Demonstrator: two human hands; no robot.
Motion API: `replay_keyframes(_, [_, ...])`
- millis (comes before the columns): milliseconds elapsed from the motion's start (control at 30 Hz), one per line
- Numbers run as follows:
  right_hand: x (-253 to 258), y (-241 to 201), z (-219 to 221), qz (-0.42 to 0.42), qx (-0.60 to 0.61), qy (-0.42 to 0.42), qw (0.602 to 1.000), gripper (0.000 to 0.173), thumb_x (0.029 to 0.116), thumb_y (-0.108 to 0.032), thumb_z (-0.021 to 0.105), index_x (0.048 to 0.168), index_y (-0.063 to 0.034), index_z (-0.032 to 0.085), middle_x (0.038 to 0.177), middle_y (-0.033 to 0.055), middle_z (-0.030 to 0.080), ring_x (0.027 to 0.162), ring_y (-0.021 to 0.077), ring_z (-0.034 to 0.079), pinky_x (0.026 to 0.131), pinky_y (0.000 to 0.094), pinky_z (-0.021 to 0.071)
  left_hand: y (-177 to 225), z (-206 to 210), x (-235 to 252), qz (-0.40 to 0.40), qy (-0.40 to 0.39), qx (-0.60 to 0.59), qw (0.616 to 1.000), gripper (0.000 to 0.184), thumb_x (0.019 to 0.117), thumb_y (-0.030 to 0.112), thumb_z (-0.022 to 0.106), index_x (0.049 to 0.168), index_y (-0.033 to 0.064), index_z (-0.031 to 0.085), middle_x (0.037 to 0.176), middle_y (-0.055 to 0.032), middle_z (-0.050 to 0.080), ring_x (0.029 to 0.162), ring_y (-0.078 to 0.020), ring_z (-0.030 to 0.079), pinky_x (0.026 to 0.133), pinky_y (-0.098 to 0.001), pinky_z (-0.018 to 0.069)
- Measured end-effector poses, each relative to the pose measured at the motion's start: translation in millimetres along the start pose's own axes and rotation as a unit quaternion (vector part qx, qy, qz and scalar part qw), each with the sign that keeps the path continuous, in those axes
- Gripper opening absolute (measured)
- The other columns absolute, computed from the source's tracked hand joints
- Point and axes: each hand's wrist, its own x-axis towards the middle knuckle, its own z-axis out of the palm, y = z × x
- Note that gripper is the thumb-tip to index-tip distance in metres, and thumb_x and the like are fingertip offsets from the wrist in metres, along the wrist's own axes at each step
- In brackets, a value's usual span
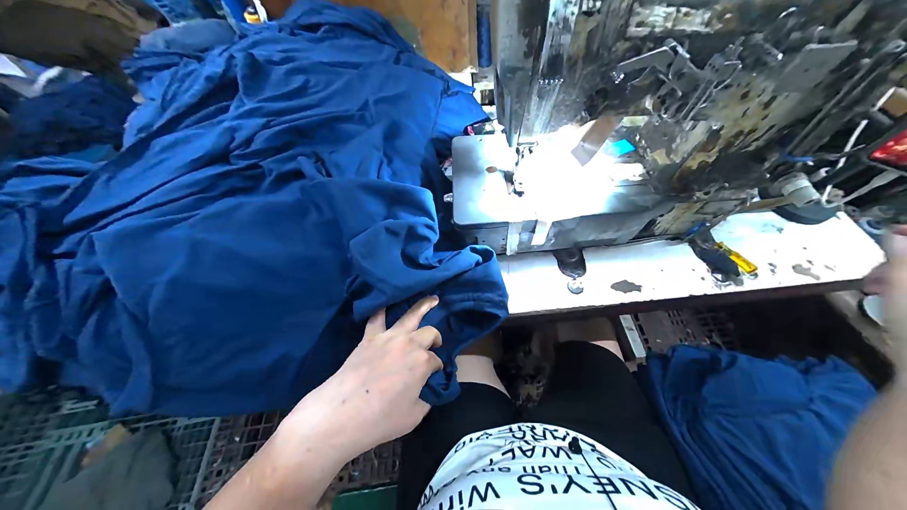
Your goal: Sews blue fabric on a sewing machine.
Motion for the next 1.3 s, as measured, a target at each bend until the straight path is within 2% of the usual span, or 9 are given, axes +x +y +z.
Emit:
replay_keyframes(100, [-32,-112,53,-0.010,0.093,-0.084,0.992,0.037,0.1039,-0.022,0.055,0.125,0.0075,0.063,0.092,0.0155,0.069,0.070,0.0107,0.062,0.068,0.0309,0.0553,18,1,-10,0.033,0.081,0.012,0.996,0.066,0.0748,0.068,0.073,0.117,0.0169,0.077,0.135,-0.0072,0.068,0.146,-0.0457,0.040,0.102,-0.0852,0.0281])
replay_keyframes(167, [-55,-157,96,-0.022,0.259,-0.161,0.952,0.025,0.1012,-0.015,0.058,0.115,0.0037,0.066,0.086,-0.0004,0.069,0.062,-0.0030,0.058,0.058,0.0178,0.0526,38,-1,-13,0.064,0.188,-0.010,0.980,0.056,0.0850,0.060,0.066,0.113,0.0131,0.077,0.128,-0.0073,0.071,0.136,-0.0393,0.054,0.103,-0.0748,0.0395])
replay_keyframes(267, [-84,-206,157,0.019,0.405,-0.281,0.870,0.023,0.1009,-0.011,0.057,0.115,0.0016,0.069,0.077,-0.0011,0.070,0.053,-0.0013,0.056,0.051,0.0181,0.0501,64,9,3,0.051,0.241,-0.101,0.964,0.033,0.1011,0.037,0.057,0.107,0.0107,0.076,0.116,-0.0057,0.072,0.109,-0.0187,0.070,0.093,-0.0357,0.0588])
replay_keyframes(367, [-100,-235,191,0.065,0.407,-0.432,0.802,0.036,0.1054,-0.014,0.053,0.138,0.0009,0.059,0.110,0.0083,0.072,0.065,0.0055,0.064,0.060,0.0231,0.0565,65,27,40,-0.037,0.215,-0.144,0.965,0.030,0.1019,0.021,0.059,0.123,0.0024,0.070,0.128,-0.0201,0.066,0.112,-0.0313,0.069,0.095,-0.0445,0.0582])
replay_keyframes(467, [-116,-243,195,0.059,0.376,-0.485,0.787,0.030,0.1071,-0.019,0.051,0.125,-0.0008,0.066,0.088,0.0013,0.070,0.063,0.0031,0.062,0.060,0.0212,0.0542,52,36,64,-0.069,0.303,-0.164,0.936,0.028,0.1003,0.018,0.059,0.123,0.0069,0.070,0.126,-0.0198,0.067,0.116,-0.0320,0.067,0.099,-0.0434,0.0556])
replay_keyframes(767, [-124,-228,171,-0.069,0.450,-0.272,0.848,0.027,0.1068,-0.016,0.051,0.108,-0.0002,0.073,0.090,0.0003,0.064,0.068,-0.0041,0.055,0.063,0.0117,0.0483,35,22,86,-0.042,0.375,-0.343,0.860,0.057,0.0901,0.010,0.071,0.145,0.0066,0.057,0.135,-0.0114,0.060,0.078,-0.0026,0.066,0.069,-0.0178,0.0586])
replay_keyframes(900, [-108,-241,173,-0.029,0.557,-0.282,0.780,0.029,0.1076,-0.011,0.044,0.106,0.0013,0.070,0.114,0.0043,0.069,0.065,-0.0044,0.056,0.056,0.0132,0.0475,38,17,86,-0.041,0.333,-0.355,0.872,0.068,0.0872,0.009,0.072,0.152,0.0091,0.050,0.139,-0.0095,0.058,0.073,-0.0016,0.064,0.066,-0.0176,0.0576])
replay_keyframes(1033, [-85,-261,176,0.069,0.595,-0.330,0.730,0.032,0.1087,-0.017,0.036,0.097,-0.0065,0.063,0.072,-0.0021,0.065,0.053,0.0024,0.054,0.048,0.0182,0.0457,40,19,81,-0.025,0.317,-0.315,0.894,0.066,0.0888,0.010,0.071,0.152,0.0086,0.050,0.140,-0.0110,0.059,0.076,-0.0036,0.067,0.067,-0.0200,0.0594])
replay_keyframes(1300, [-29,-283,96,-0.132,0.750,0.009,0.648,0.031,0.1129,-0.018,0.029,0.099,-0.0112,0.057,0.075,0.0018,0.061,0.055,0.0118,0.062,0.046,0.0243,0.0545,35,20,61,-0.035,0.345,-0.265,0.900,0.059,0.0907,0.011,0.068,0.148,0.0071,0.054,0.133,-0.0131,0.062,0.077,-0.0032,0.066,0.067,-0.0174,0.0572])
